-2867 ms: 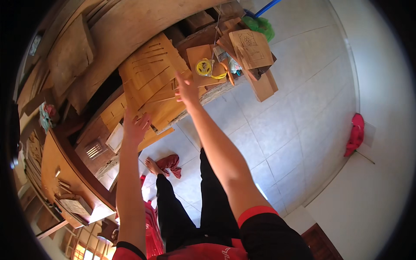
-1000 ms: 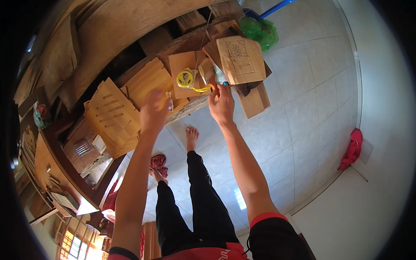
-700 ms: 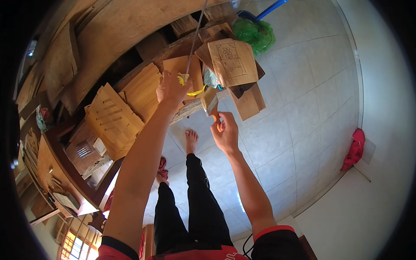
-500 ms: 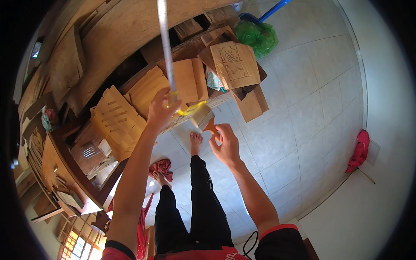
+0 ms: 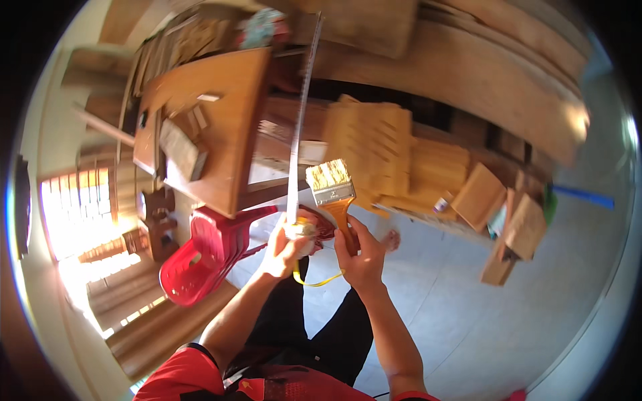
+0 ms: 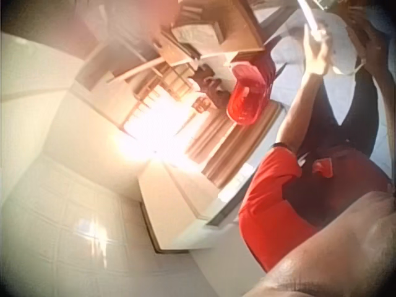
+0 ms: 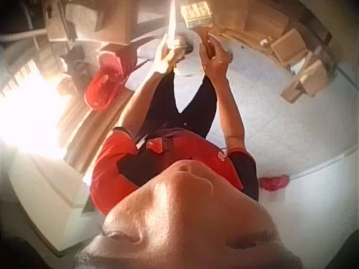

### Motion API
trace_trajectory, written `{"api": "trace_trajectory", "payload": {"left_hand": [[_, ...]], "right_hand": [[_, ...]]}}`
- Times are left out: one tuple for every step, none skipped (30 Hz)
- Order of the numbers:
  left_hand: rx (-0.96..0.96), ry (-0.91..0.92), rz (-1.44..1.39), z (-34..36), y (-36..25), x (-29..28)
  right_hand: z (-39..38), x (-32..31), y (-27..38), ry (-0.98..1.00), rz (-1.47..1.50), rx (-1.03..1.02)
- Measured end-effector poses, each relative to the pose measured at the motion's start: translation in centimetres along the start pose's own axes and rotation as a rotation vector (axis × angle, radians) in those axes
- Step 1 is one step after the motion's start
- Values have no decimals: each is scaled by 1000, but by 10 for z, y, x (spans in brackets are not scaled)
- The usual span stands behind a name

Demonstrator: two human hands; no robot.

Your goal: The person selects a small cylindrical wooden dowel and a curved wooden tool from a cluttered workbench. They repeatedly rub the dowel against the curved tool to shape and smooth its surface, rotating the dowel to work on different sides.

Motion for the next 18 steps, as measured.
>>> {"api": "trace_trajectory", "payload": {"left_hand": [[-24,-110,-60,-20,-23,-38],[-14,-242,-80,-38,-50,-76],[38,-404,64,-58,-51,-140],[104,-519,201,-76,-77,-187],[204,-573,138,-95,-87,-242],[236,-634,188,-111,-101,-291],[219,-757,183,-125,-105,-340],[187,-919,314,-133,-110,-389],[295,-1043,483,-137,-119,-425],[273,-1080,493,-139,-109,-469],[247,-1112,514,-138,-110,-504],[199,-1131,544,-128,-109,-537],[145,-1143,561,-111,-109,-565],[91,-1164,594,-100,-116,-595],[65,-1223,635,-95,-113,-636],[16,-1277,740,-80,-123,-661],[-2,-1336,900,-82,-122,-696],[-120,-1277,777,-68,-120,-719]], "right_hand": [[5,26,7,50,-20,-3],[18,54,24,81,-75,-85],[27,84,33,145,-88,-111],[37,115,43,197,-107,-138],[43,146,52,253,-124,-156],[55,174,60,258,-208,-248],[66,201,63,235,-235,-271],[80,227,65,205,-268,-298],[95,252,67,174,-297,-325],[111,276,64,184,-322,-304],[127,297,63,138,-360,-292],[144,317,60,89,-397,-280],[153,330,56,44,-447,-269],[159,339,49,-5,-444,-247],[167,353,41,-46,-422,-229],[172,359,31,-127,-416,-279],[171,368,29,-138,-458,-242],[170,371,32,-159,-520,-271]]}}
Point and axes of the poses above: each hand's wrist, its own z-axis towards the middle knuckle, its own x-axis out of the palm, y = z × x, the point moved 8 cm from there along z, towards the middle knuckle, and after that the axes turned 9 degrees about -x, right-handed, at the moved point
